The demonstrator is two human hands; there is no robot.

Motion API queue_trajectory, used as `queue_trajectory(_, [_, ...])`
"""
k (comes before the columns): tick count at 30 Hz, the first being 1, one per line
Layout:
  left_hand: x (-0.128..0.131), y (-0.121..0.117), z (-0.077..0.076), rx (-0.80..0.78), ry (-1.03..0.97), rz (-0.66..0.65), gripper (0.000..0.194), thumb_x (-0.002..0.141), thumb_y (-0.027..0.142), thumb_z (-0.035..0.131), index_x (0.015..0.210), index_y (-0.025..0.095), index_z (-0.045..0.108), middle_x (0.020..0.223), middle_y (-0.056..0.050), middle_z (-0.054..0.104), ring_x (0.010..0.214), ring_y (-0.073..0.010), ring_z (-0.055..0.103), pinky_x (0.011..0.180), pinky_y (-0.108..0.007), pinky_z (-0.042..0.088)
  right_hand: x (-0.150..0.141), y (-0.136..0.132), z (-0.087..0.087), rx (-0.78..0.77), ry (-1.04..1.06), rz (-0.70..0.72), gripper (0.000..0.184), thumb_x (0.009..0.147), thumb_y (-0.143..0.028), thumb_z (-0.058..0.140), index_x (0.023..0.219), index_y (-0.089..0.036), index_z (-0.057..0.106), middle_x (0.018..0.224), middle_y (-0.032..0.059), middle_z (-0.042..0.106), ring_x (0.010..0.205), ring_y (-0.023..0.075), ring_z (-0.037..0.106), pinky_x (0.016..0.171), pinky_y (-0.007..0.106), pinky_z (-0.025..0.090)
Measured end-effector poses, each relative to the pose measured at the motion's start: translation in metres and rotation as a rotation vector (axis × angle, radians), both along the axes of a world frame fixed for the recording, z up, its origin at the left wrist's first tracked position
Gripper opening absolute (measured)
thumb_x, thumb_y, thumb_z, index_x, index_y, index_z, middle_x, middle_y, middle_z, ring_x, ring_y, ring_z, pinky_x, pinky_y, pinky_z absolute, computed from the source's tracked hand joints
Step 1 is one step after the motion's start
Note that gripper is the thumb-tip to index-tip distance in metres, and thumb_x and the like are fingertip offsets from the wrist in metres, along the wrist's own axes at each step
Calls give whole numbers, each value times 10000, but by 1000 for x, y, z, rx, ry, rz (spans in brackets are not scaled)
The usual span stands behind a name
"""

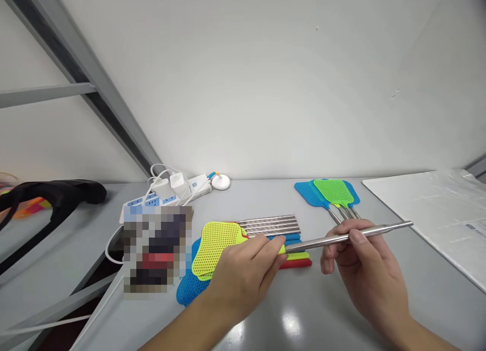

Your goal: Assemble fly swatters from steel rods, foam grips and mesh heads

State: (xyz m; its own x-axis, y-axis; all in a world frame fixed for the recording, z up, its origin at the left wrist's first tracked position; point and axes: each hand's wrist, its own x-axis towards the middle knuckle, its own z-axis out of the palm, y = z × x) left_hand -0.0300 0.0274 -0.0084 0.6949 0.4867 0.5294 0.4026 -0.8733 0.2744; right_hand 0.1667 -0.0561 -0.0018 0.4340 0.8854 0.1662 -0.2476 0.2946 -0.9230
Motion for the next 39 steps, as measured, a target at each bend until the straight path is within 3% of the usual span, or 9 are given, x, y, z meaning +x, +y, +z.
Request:
queue_trajectory(8, [0,0,2,119,11,-26,230,979,230,445,1154,169,582,723,1,643,541,-145,560,459,-246,388,-5,3,-2,-115,75,35,150,975,-381,492,966,-251,565,609,-27,630,480,121,590,510,239,478])
queue_trajectory(14, [3,-8,-4,102,-30,-82,265,963,205,484,1215,166,555,768,-11,665,579,-151,603,475,-248,426,-23,-4,-15,-181,60,327,128,947,-344,566,951,-219,594,726,10,674,546,121,622,527,246,486])
queue_trajectory(19, [0,-12,-2,-234,-201,-103,329,935,206,548,1263,225,535,1024,-52,685,886,-172,647,729,-268,505,-11,0,-12,-228,138,364,114,933,-325,588,888,-222,605,670,-7,663,548,115,612,530,231,468])
queue_trajectory(22, [-3,-6,9,-634,-445,-50,265,978,328,470,1198,250,595,1072,-47,685,926,-173,636,811,-284,487,-2,4,-5,-245,219,371,165,931,-316,578,801,-214,583,647,-6,661,517,113,602,508,227,454])
queue_trajectory(25, [-3,6,20,-1081,-711,-32,457,996,499,319,1089,200,652,1032,-90,697,920,-211,639,781,-311,493,2,6,-3,-250,235,394,175,927,-311,581,784,-210,572,672,3,672,533,120,610,508,232,458])
queue_trajectory(28, [0,13,26,-1330,-896,-85,566,963,590,301,1018,156,660,1010,-129,689,956,-249,619,795,-348,498,0,6,-5,-252,196,448,168,926,-323,591,807,-206,574,723,21,694,566,135,636,511,243,469])
queue_trajectory(32, [4,9,24,-1443,-982,-78,589,935,644,321,918,156,651,883,-97,672,825,-217,611,782,-346,489,-7,7,-8,-265,109,517,146,915,-330,617,896,-186,602,820,72,726,614,164,677,496,257,489])
queue_trajectory(35, [5,2,19,-1405,-994,-11,649,923,698,257,877,177,641,777,-53,637,755,-189,589,746,-313,473,-14,6,-9,-280,70,502,172,894,-342,646,900,-173,614,817,86,733,600,158,673,485,254,491])
queue_trajectory(39, [5,-5,14,-1324,-975,-25,727,889,763,185,905,197,641,734,-31,608,741,-179,573,747,-298,457,-23,-1,-12,-318,43,487,188,866,-358,678,906,-178,645,760,74,727,582,148,653,482,247,483])
